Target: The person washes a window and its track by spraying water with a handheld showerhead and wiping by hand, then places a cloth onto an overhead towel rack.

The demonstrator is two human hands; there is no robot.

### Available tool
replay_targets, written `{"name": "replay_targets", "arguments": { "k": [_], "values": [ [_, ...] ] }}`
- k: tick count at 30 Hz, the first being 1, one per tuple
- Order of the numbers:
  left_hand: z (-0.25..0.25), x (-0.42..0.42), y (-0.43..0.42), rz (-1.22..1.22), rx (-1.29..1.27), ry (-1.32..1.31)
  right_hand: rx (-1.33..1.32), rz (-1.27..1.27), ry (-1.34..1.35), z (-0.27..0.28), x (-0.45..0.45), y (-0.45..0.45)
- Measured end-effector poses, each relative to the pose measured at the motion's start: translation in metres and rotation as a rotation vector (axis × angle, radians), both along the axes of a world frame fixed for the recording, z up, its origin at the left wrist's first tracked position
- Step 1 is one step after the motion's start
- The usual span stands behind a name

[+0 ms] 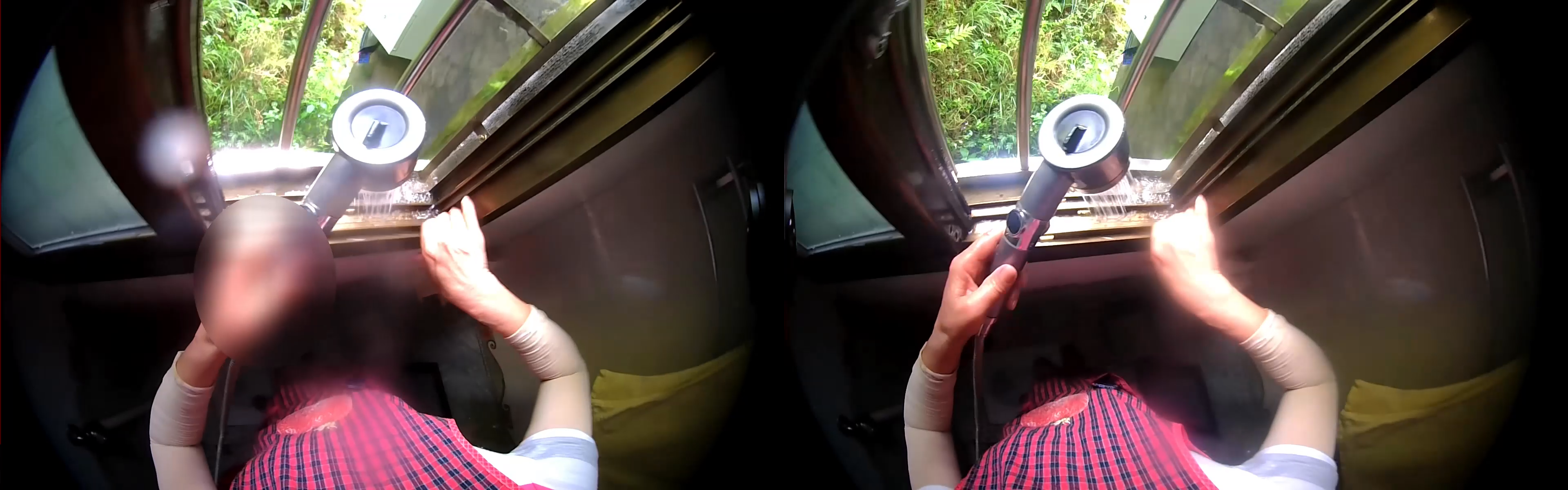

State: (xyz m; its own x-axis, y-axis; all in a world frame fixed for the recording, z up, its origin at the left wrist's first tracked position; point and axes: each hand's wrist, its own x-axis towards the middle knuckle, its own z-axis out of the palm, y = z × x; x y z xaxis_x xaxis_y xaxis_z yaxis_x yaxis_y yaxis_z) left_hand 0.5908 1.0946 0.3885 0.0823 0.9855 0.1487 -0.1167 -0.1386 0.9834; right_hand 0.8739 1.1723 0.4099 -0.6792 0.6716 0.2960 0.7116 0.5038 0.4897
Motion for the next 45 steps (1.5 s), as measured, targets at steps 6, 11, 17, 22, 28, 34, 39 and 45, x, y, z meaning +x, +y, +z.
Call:
{"name": "replay_targets", "arguments": {
  "k": [6, 11, 17, 22, 28, 34, 39, 45],
  "values": [
    [0.013, 0.02, 0.017, -0.145, 0.13, -0.132, -0.044, 0.132, -0.494, 0.083, 0.024, -0.006],
    [0.018, 0.042, 0.03, -0.25, 0.184, -0.233, -0.127, 0.159, -0.525, 0.137, 0.017, -0.01],
    [0.02, 0.055, 0.046, -0.317, 0.184, -0.297, -0.257, 0.269, -0.468, 0.082, 0.024, 0.007],
    [0.026, 0.051, 0.05, -0.397, 0.028, -0.365, -0.199, 0.169, -0.55, 0.052, 0.02, 0.007],
    [0.017, 0.042, 0.051, -0.339, 0.048, -0.369, 0.056, 0.184, -0.585, 0.155, 0.017, 0.007],
    [0.019, 0.026, 0.046, -0.308, 0.101, -0.381, 0.462, 0.13, -0.64, 0.24, 0.013, -0.011],
    [0.034, 0.026, 0.047, -0.309, 0.241, -0.37, 0.038, -0.026, -0.55, 0.15, 0.024, -0.013],
    [0.051, 0.031, 0.045, -0.346, 0.339, -0.476, -0.008, 0.099, -0.691, 0.11, 0.032, -0.009]
  ]
}}
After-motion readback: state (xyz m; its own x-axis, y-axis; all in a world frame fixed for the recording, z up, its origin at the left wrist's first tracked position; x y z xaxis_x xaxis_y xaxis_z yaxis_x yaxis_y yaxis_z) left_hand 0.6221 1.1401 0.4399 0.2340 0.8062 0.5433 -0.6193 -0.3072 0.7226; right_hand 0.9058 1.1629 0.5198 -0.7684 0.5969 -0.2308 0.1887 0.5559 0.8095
